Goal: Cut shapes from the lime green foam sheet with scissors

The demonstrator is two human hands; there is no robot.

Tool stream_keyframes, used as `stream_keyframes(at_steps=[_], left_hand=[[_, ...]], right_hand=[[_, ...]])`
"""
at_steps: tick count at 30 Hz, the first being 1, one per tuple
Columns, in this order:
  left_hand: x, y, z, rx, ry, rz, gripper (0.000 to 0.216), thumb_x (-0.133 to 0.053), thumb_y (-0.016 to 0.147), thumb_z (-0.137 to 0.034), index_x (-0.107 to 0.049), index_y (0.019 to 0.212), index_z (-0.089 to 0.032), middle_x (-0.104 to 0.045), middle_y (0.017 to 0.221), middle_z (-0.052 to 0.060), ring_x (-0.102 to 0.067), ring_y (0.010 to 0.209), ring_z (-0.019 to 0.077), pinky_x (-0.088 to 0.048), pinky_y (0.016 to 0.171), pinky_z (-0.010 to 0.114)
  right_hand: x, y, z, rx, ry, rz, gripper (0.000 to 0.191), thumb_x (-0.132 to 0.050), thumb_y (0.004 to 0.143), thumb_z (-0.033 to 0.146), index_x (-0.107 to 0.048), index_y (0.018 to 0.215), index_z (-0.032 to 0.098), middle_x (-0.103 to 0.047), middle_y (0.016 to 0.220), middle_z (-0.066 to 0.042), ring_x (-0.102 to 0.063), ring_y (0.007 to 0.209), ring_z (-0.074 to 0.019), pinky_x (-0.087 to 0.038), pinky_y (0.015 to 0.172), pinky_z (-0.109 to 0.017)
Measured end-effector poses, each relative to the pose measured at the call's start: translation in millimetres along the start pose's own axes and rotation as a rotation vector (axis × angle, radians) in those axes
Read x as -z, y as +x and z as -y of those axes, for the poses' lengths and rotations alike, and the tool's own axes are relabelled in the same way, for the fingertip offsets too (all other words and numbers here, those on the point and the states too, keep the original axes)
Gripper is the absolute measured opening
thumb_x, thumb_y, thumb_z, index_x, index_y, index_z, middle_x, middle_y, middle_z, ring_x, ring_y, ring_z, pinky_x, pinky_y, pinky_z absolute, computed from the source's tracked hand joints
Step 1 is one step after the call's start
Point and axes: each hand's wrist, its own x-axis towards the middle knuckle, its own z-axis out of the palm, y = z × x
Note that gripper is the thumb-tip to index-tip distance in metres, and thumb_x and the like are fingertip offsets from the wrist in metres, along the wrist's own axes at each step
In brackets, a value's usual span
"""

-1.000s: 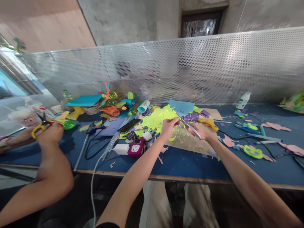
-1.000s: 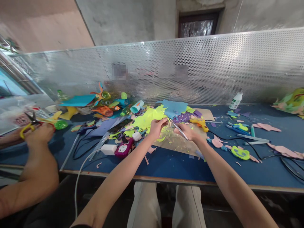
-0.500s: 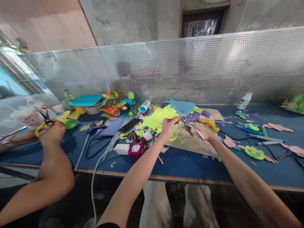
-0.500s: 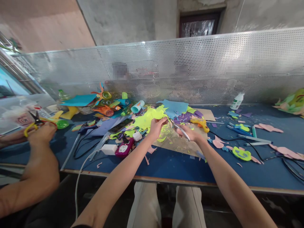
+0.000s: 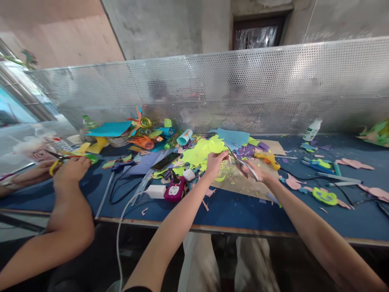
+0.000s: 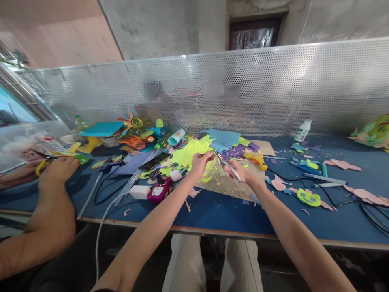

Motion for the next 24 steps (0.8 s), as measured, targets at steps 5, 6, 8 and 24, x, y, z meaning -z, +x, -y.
stream_keyframes(at_steps=[5,6,8,24], left_hand=[[0,0,-3,-0.009,-0.024,-0.035,0.025,-0.083,0.066,-0.033,-0.073,0.073,-0.012,-0.069,0.068,0.004,-0.061,0.061,0.0120,-0.052,0.067,0.027],[0,-1,-3,-0.013,-0.022,-0.029,0.024,-0.083,0.066,-0.033,-0.073,0.073,-0.012,-0.069,0.069,0.004,-0.061,0.060,0.0118,-0.052,0.067,0.027],[1,-1,-4,-0.016,-0.014,-0.012,0.024,-0.083,0.066,-0.032,-0.073,0.074,-0.012,-0.070,0.072,0.004,-0.061,0.061,0.0115,-0.052,0.067,0.027],[0,-3,-7,-0.016,0.111,-0.024,0.023,-0.074,0.071,-0.033,-0.070,0.064,-0.011,-0.069,0.066,0.006,-0.062,0.061,0.0132,-0.052,0.068,0.027]], right_hand=[[2,4,7,-0.007,0.045,-0.018,0.060,-0.038,0.081,0.082,-0.048,0.067,0.024,-0.053,0.050,-0.001,-0.049,0.047,-0.0160,-0.035,0.046,-0.029],[3,5,8,-0.018,0.028,-0.036,0.057,-0.046,0.081,0.078,-0.046,0.064,0.024,-0.051,0.049,0.001,-0.047,0.046,-0.0145,-0.032,0.046,-0.028],[5,7,9,-0.034,-0.006,-0.081,0.055,-0.056,0.079,0.073,-0.044,0.061,0.023,-0.046,0.049,0.004,-0.043,0.047,-0.0119,-0.028,0.047,-0.026],[8,3,2,0.013,0.339,0.126,0.060,-0.040,0.077,0.086,-0.052,0.080,0.027,-0.054,0.069,-0.001,-0.057,0.060,-0.0196,-0.051,0.057,-0.033]])
